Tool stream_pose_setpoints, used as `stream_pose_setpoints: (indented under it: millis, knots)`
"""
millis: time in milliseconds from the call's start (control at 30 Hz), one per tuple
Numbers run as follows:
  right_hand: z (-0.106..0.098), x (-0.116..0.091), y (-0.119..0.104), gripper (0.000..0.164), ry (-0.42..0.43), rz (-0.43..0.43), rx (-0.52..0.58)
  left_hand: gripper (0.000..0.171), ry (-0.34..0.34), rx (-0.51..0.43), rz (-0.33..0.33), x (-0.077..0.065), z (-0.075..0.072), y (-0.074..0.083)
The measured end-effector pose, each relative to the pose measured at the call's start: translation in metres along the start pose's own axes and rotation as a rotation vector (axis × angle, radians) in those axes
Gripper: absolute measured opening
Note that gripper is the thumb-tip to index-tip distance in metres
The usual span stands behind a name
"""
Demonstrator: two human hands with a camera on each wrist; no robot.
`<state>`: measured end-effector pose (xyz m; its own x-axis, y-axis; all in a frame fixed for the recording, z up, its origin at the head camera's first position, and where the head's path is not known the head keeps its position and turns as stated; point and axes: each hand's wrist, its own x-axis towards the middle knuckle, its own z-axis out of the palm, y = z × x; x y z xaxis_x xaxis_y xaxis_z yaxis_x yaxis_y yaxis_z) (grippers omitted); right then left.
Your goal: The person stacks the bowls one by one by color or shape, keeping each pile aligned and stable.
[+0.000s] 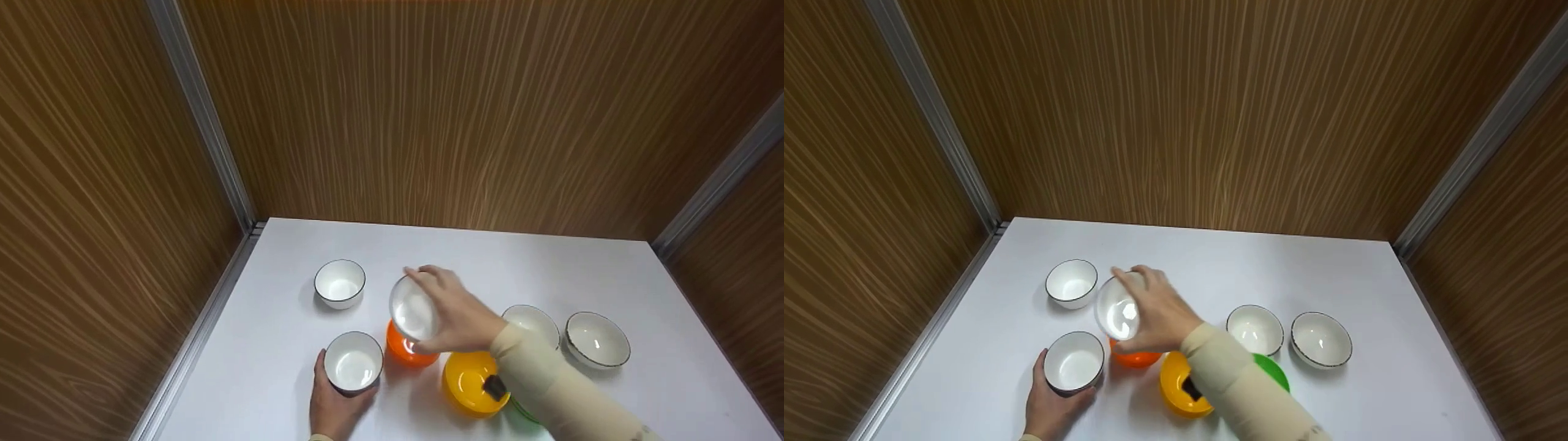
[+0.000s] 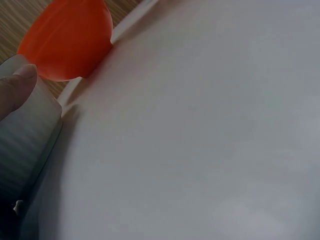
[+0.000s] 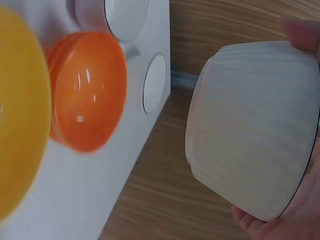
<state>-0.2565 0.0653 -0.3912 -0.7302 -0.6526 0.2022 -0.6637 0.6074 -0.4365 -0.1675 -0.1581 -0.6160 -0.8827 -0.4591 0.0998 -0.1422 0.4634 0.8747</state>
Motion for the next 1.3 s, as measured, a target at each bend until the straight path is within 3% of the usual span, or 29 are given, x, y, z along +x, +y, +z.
stream_pose_setpoints:
  millis: [133, 267, 400, 567, 800, 1067, 1300]
  knots:
    - [0.030, 0.016, -0.019, 0.115, -0.046, -0.049, -0.027, 0.126, 0.011, 0.008, 0.007, -0.001, -0.004, -0.002]
    - [0.064, 0.027, -0.037, 0.115, -0.076, -0.084, -0.040, 0.126, 0.025, -0.041, 0.006, -0.002, -0.010, -0.006]
    - [0.097, 0.033, -0.050, 0.113, -0.097, -0.080, -0.048, 0.128, -0.015, -0.060, -0.028, 0.000, -0.015, -0.007]
    - [0.124, 0.039, -0.055, 0.112, -0.065, -0.068, -0.065, 0.130, -0.091, -0.054, -0.111, 0.002, -0.017, -0.004]
    - [0.143, 0.038, -0.052, 0.112, -0.020, -0.041, -0.107, 0.132, -0.097, -0.024, -0.103, 0.002, -0.017, -0.002]
    - [0.153, 0.032, -0.046, 0.114, -0.108, -0.026, -0.152, 0.131, -0.106, -0.069, -0.074, -0.001, -0.017, -0.004]
    - [0.158, 0.037, -0.044, 0.115, -0.142, -0.067, -0.233, 0.128, -0.082, -0.036, -0.044, -0.001, -0.019, -0.004]
